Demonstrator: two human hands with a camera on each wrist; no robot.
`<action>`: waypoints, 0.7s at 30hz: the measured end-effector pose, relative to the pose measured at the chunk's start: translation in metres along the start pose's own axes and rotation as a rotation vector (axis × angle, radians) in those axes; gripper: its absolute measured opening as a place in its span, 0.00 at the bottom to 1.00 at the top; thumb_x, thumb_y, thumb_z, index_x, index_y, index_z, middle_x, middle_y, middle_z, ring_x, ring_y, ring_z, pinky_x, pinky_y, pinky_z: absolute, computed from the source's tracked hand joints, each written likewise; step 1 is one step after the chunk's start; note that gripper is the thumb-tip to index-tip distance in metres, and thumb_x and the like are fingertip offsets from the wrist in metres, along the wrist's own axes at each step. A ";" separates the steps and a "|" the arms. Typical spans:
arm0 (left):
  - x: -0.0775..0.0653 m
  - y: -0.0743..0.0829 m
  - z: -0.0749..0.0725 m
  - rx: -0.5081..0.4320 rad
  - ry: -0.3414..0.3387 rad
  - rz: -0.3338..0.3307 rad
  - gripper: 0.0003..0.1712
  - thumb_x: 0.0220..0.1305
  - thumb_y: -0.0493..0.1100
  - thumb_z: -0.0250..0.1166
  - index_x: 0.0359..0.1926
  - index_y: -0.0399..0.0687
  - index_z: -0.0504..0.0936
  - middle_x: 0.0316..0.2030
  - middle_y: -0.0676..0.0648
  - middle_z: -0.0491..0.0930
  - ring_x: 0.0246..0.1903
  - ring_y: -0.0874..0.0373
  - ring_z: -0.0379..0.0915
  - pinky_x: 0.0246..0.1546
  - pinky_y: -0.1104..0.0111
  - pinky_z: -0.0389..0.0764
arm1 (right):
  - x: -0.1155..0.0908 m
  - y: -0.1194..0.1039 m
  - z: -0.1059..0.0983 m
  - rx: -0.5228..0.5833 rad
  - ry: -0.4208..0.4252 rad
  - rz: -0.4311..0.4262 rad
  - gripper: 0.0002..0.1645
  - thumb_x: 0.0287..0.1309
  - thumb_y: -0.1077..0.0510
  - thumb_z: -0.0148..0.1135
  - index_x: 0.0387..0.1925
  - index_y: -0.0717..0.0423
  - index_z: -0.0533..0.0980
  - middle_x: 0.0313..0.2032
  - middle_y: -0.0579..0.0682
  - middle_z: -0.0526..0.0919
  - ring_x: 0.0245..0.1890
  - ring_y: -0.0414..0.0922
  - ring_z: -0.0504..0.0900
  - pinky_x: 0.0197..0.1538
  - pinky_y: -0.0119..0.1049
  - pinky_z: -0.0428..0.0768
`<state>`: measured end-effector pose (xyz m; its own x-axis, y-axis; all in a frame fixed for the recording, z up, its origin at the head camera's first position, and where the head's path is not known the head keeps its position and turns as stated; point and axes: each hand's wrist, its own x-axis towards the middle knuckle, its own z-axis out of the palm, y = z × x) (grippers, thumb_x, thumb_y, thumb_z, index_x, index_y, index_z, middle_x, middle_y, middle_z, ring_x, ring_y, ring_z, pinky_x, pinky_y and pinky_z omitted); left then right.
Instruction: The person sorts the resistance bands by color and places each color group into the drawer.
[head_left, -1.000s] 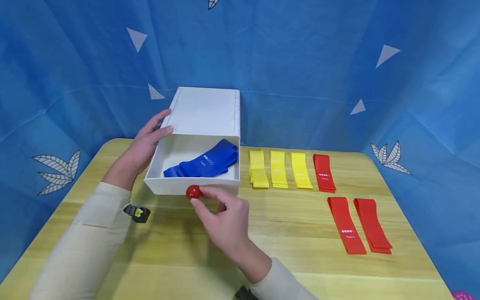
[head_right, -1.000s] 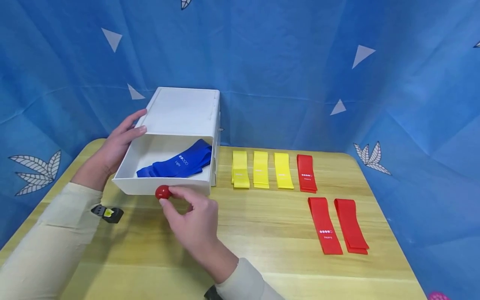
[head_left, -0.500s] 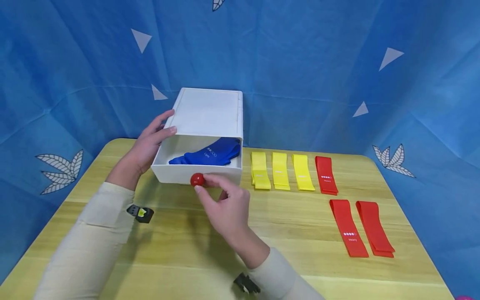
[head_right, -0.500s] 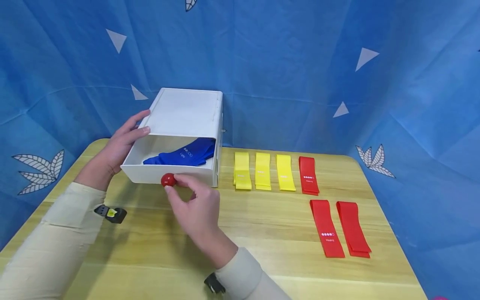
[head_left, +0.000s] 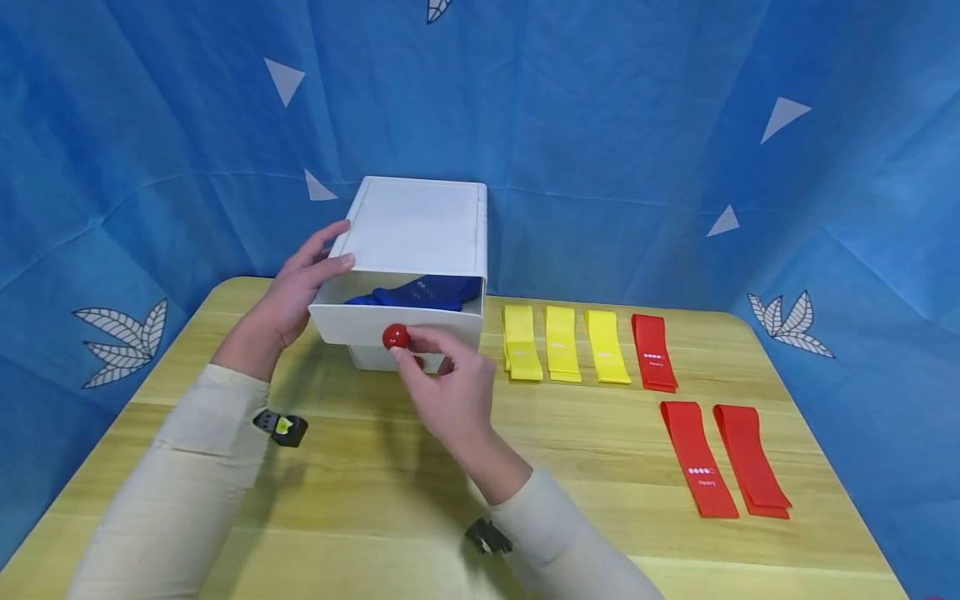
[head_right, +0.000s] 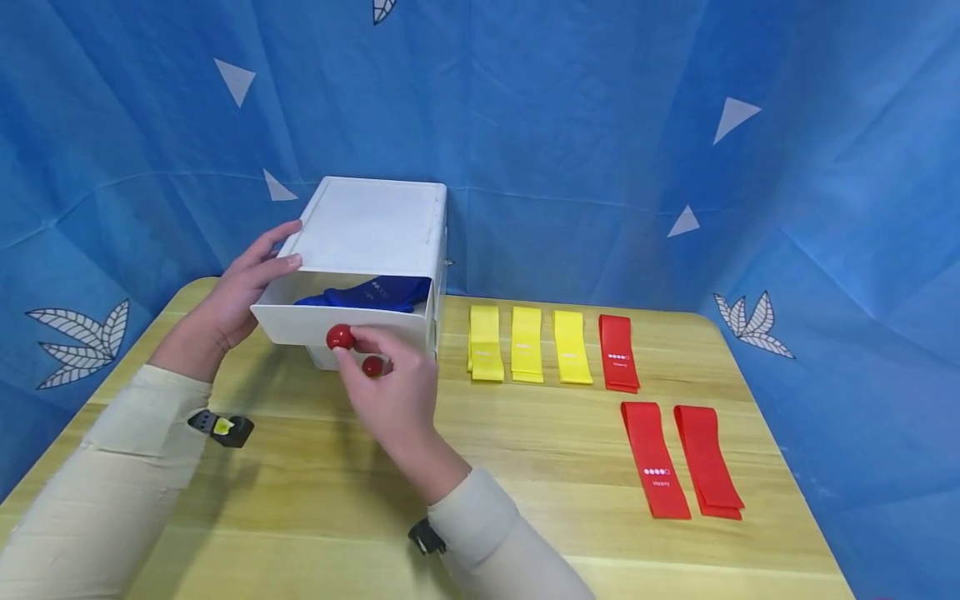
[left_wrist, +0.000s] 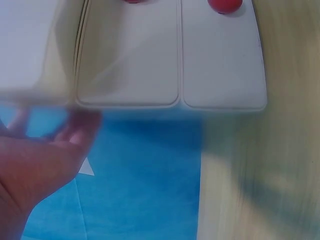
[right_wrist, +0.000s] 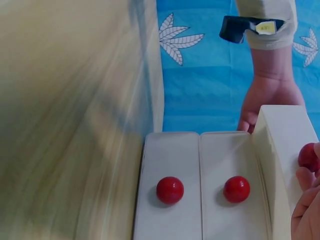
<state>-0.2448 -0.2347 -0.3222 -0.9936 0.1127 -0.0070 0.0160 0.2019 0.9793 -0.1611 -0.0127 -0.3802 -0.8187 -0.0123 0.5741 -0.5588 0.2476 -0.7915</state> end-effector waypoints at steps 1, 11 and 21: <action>0.000 0.000 0.000 0.003 0.002 0.004 0.40 0.71 0.58 0.56 0.79 0.67 0.51 0.76 0.42 0.46 0.69 0.41 0.49 0.66 0.42 0.56 | 0.001 0.001 0.001 0.001 0.002 -0.001 0.11 0.59 0.53 0.72 0.44 0.49 0.86 0.39 0.38 0.87 0.29 0.34 0.79 0.19 0.33 0.70; 0.000 0.003 -0.002 -0.022 0.001 -0.016 0.38 0.72 0.54 0.57 0.79 0.64 0.53 0.74 0.43 0.52 0.66 0.43 0.56 0.60 0.51 0.67 | 0.012 0.009 0.004 -0.001 0.007 -0.005 0.12 0.60 0.53 0.71 0.45 0.49 0.86 0.38 0.38 0.87 0.29 0.35 0.78 0.20 0.34 0.69; 0.001 0.008 -0.005 -0.040 -0.032 -0.036 0.37 0.74 0.59 0.53 0.79 0.64 0.54 0.71 0.44 0.58 0.63 0.51 0.63 0.56 0.59 0.70 | 0.025 0.018 0.008 0.006 0.044 -0.011 0.11 0.60 0.54 0.71 0.45 0.51 0.86 0.37 0.39 0.88 0.28 0.35 0.79 0.20 0.34 0.69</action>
<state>-0.2462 -0.2378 -0.3138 -0.9894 0.1370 -0.0487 -0.0253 0.1675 0.9855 -0.1924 -0.0164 -0.3816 -0.8062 0.0275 0.5911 -0.5684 0.2418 -0.7864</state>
